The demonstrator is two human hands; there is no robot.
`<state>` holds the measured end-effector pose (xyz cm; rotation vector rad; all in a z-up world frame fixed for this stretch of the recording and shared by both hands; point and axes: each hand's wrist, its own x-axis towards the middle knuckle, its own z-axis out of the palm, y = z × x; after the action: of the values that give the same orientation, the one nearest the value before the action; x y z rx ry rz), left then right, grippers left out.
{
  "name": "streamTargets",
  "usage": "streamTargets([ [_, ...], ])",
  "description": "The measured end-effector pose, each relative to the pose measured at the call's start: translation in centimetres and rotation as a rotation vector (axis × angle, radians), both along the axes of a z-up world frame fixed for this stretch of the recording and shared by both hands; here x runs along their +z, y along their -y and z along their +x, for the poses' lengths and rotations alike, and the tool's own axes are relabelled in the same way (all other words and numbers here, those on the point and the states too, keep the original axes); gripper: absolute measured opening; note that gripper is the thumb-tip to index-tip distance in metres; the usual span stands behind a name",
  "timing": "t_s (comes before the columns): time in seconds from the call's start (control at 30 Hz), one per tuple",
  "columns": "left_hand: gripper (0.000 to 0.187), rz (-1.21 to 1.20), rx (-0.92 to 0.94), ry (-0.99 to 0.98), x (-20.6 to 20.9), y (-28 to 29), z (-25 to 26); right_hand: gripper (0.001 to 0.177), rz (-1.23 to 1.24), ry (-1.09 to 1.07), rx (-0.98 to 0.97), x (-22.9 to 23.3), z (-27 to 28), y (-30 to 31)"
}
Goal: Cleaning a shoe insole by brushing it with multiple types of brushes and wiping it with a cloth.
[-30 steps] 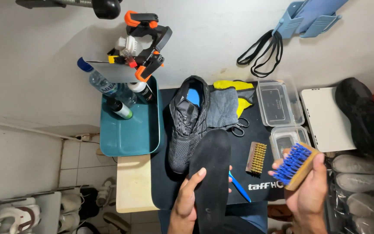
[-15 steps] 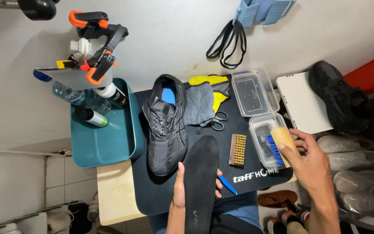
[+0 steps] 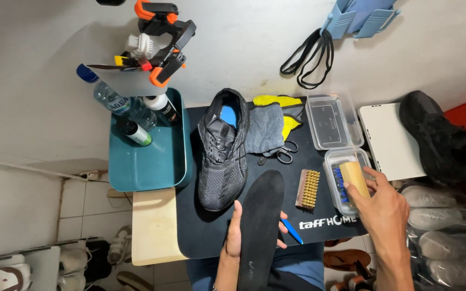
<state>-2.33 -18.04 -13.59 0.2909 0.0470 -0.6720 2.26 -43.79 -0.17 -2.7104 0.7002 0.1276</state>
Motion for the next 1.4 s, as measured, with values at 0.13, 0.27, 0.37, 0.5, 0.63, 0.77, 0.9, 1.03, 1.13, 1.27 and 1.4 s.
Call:
streamTargets([
  [0.13,0.099,0.004,0.037,-0.029,0.9,0.1,0.1,0.058,0.080,0.111,-0.102,1.1,-0.5,-0.1],
  [0.27,0.095,-0.019,0.008,-0.028,0.5,0.1,0.2,0.058,0.104,0.092,-0.090,1.2,-0.4,-0.2],
  [0.37,0.091,0.031,-0.001,-0.010,0.1,0.0,0.1,0.066,0.059,0.013,-0.051,-0.8,-0.2,0.8],
  [0.5,0.090,0.035,-0.070,-0.010,-0.4,-0.2,-0.4,0.066,0.068,-0.004,-0.075,-0.9,-0.5,0.5],
  [0.63,0.082,0.047,-0.016,0.013,-0.3,-0.2,-0.2,0.061,0.111,0.226,-0.101,-0.5,-1.1,0.5],
  [0.77,0.080,0.044,0.026,0.037,-0.1,-0.3,-0.2,0.057,0.150,0.505,-0.077,-1.0,-1.7,0.8],
  [0.9,0.080,0.067,0.090,0.047,1.7,0.0,0.8,0.055,0.298,0.506,-0.102,-1.5,-1.8,1.3],
  [1.03,0.081,0.108,0.208,0.072,4.1,0.9,1.5,0.058,0.717,0.604,0.044,-3.2,-2.9,0.5],
  [1.13,0.081,0.019,0.237,-0.005,5.4,2.6,1.3,0.060,0.760,0.435,0.159,-2.5,-4.2,-4.7],
  [1.27,0.082,-0.252,0.170,-0.250,3.6,4.9,0.5,0.055,0.452,0.381,0.384,-4.0,-4.8,-10.0],
  [1.4,0.065,0.049,0.303,-0.427,5.4,5.0,-0.3,0.051,0.361,0.485,0.362,-3.3,-1.6,-9.6],
])
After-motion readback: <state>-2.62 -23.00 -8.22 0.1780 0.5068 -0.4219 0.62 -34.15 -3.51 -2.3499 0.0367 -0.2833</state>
